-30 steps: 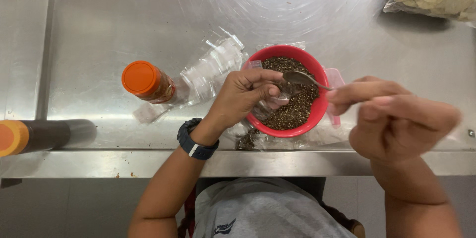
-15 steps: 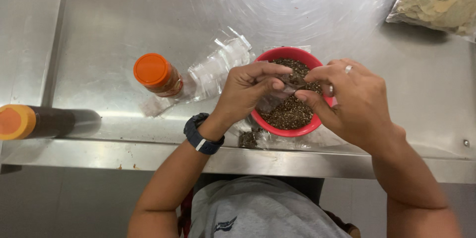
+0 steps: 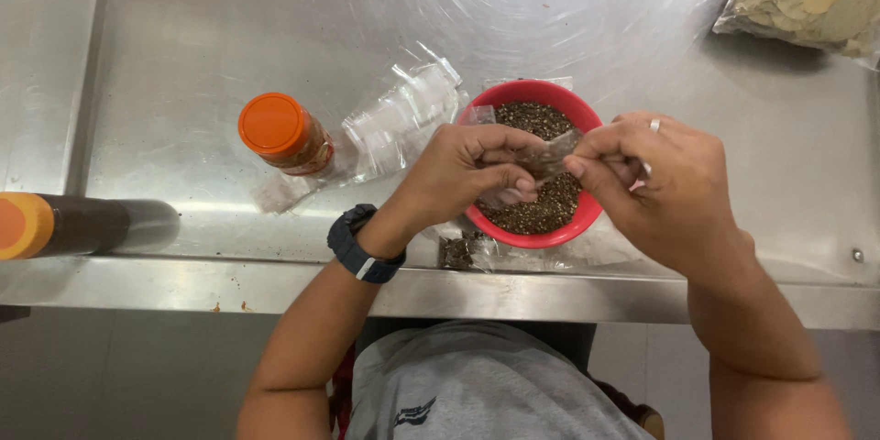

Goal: The person uses a spoon to transfer a mixture of seeds from a bowl into small plastic pouches.

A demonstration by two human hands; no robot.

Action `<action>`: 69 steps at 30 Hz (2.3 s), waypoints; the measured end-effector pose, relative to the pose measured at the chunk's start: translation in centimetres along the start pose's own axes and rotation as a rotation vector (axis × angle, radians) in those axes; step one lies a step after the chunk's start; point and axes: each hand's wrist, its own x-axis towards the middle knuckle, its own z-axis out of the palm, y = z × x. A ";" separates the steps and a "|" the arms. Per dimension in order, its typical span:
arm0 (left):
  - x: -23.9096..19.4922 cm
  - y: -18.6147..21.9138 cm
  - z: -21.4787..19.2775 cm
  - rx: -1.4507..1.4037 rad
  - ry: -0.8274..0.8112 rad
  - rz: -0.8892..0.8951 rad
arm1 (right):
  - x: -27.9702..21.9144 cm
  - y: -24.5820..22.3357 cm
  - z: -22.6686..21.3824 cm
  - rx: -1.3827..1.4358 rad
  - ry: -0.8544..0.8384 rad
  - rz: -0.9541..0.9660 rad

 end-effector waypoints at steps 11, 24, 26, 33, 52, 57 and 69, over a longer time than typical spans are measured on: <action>0.9 -2.2 -0.5 -0.210 -0.087 0.041 | -2.1 2.8 -0.2 0.299 -0.075 0.203; 1.6 -2.9 -1.0 -0.006 0.031 0.066 | -4.6 12.1 1.7 0.822 0.142 0.614; 1.7 -3.0 -1.0 -0.032 0.032 0.057 | -5.0 11.8 0.9 0.974 0.204 0.471; 1.7 -3.1 -1.0 -0.068 0.045 0.066 | -5.4 10.9 -0.1 0.735 0.292 0.483; 1.8 -3.2 -0.8 -0.047 0.077 0.038 | -6.1 13.6 2.6 0.892 0.481 0.514; 1.7 -3.3 -0.8 -0.071 0.067 0.056 | -5.9 14.6 2.5 1.001 0.516 0.620; 1.7 -3.0 -0.6 -0.030 0.081 0.040 | -3.4 11.0 -0.7 1.060 0.626 0.476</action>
